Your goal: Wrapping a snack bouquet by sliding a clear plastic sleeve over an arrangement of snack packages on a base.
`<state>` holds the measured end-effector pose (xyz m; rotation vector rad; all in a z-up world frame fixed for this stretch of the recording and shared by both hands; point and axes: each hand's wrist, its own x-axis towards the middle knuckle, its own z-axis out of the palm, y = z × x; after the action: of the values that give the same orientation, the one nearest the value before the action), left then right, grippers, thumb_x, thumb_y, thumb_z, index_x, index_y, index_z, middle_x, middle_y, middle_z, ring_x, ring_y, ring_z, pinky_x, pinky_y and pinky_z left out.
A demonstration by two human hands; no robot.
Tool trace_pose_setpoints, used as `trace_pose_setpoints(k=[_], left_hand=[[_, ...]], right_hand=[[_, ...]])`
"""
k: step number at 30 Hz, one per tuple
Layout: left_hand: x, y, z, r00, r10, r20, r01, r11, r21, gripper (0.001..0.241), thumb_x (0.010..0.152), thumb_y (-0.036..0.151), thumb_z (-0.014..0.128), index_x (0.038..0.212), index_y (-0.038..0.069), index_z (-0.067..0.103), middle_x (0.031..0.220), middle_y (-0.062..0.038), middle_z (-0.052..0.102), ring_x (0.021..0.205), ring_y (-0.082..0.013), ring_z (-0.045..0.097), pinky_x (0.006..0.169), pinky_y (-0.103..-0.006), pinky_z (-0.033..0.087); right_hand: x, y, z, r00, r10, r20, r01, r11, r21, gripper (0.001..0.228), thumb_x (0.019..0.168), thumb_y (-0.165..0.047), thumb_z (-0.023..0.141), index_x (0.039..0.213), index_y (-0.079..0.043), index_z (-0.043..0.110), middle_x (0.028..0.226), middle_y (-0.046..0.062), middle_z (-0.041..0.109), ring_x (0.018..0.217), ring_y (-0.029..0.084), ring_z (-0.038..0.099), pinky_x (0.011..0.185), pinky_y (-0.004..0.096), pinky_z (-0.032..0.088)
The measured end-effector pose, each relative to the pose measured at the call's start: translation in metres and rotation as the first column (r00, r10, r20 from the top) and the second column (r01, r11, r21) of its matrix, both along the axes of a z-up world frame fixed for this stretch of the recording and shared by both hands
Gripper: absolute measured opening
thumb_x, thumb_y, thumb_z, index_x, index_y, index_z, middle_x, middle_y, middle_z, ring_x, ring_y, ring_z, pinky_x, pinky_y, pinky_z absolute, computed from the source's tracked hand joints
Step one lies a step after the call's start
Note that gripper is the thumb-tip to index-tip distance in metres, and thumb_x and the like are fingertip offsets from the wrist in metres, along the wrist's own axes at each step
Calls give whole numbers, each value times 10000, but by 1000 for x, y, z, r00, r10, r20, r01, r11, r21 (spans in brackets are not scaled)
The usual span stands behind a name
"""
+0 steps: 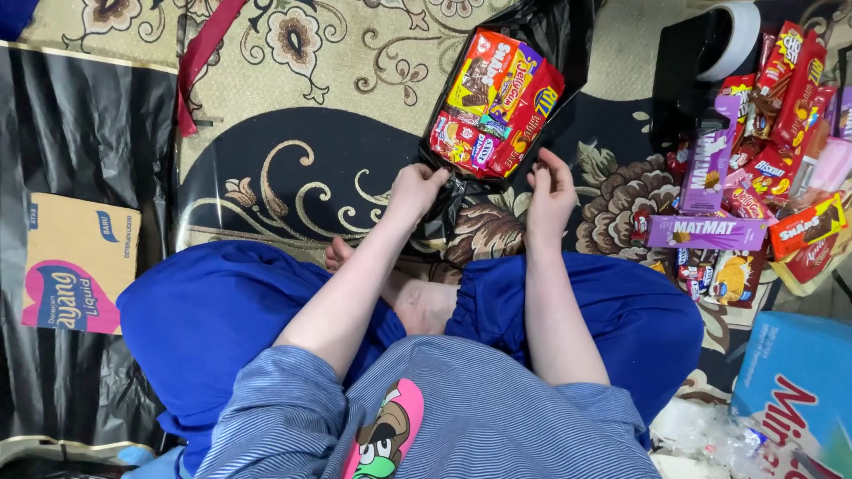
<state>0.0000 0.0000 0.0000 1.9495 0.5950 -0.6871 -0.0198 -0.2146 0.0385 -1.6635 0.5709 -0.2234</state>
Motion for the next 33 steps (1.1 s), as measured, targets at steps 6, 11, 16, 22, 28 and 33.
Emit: trace_pose_setpoints(k=[6,11,16,22,28,33], left_hand=[[-2,-4,-33,993,122,-9,-122,987,-109,290,802,351,789,977,120,797,842,-85,768,939,-299,757,785,-399,587],[-2,4,15,999,33,26,-33,999,-22,250,814,363,794,962,163,807,877,-95,774,993,-326,747,790,-415,596],[-3,2,27,998,-33,53,31,999,41,243,817,369,792,932,156,808,912,-121,778,1027,-362,733,847,-440,589],[-3,-3,-3,997,-52,57,49,998,46,213,827,370,789,916,177,798,870,-63,770,994,-302,743,834,-415,590],[-7,-1,-18,994,-27,102,29,999,-14,226,822,303,795,947,115,775,865,-113,758,980,-329,740,814,-435,586],[-6,0,-22,991,-32,131,31,999,9,213,815,287,801,922,106,767,834,-111,752,935,-324,747,788,-432,587]], right_hand=[[-43,41,17,950,52,-308,14,978,210,151,963,-119,620,1047,-86,741,842,84,754,678,83,714,633,217,658],[-57,59,-22,922,176,-345,-32,922,386,220,958,-137,667,1152,-75,751,989,110,751,873,139,739,830,326,651],[-49,59,-27,911,211,-354,50,796,603,230,970,-200,733,1170,-86,725,997,50,763,942,160,757,942,382,598],[-49,51,-51,875,327,-357,36,690,723,166,1020,-299,650,1093,-181,740,1041,7,791,1027,134,731,972,327,500],[-44,48,-74,854,342,-393,-188,906,379,529,1056,-480,590,1263,-4,691,995,183,717,846,286,745,713,435,643],[-41,59,12,769,458,-447,-468,879,94,602,1072,-526,507,1376,-22,629,1245,268,687,1032,405,724,750,447,651]])
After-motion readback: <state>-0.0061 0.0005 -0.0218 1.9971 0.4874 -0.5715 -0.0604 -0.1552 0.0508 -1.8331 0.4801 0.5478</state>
